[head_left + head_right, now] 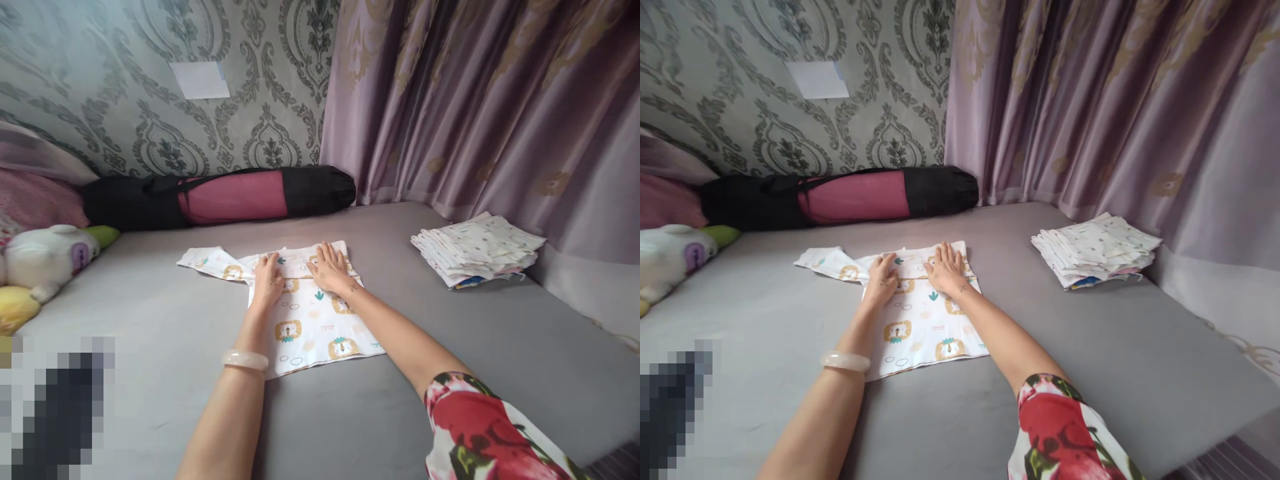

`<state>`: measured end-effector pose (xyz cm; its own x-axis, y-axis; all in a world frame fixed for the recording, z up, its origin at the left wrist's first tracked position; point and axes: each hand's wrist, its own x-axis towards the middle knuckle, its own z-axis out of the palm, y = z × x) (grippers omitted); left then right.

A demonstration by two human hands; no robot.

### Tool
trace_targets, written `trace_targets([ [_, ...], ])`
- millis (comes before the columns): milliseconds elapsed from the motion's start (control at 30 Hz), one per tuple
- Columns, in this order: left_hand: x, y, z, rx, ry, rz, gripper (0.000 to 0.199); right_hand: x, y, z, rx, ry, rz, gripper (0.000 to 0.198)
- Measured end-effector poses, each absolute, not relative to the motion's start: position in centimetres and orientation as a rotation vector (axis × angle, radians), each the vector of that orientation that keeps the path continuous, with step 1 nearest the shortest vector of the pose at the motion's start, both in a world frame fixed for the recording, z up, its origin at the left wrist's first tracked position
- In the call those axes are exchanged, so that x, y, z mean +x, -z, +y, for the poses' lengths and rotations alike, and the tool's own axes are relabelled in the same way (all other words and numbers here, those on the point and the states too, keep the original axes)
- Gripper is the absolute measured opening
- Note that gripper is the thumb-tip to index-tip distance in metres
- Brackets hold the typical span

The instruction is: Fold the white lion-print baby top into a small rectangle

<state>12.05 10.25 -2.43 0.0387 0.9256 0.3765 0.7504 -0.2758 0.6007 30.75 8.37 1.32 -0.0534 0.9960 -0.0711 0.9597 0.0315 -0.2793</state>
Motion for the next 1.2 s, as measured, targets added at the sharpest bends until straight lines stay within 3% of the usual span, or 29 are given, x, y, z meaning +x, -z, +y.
trace_targets([
  [1000,11.7,2.4,9.7,2.031,-0.971,1.81,0.041,35.4,-1.1,8.9,-2.338,-0.304,-2.052,0.069],
  [1200,13.1,1.0,8.5,2.261,-0.857,1.923,0.043,32.8,-2.0,8.6,-2.038,-0.233,-2.201,0.064],
])
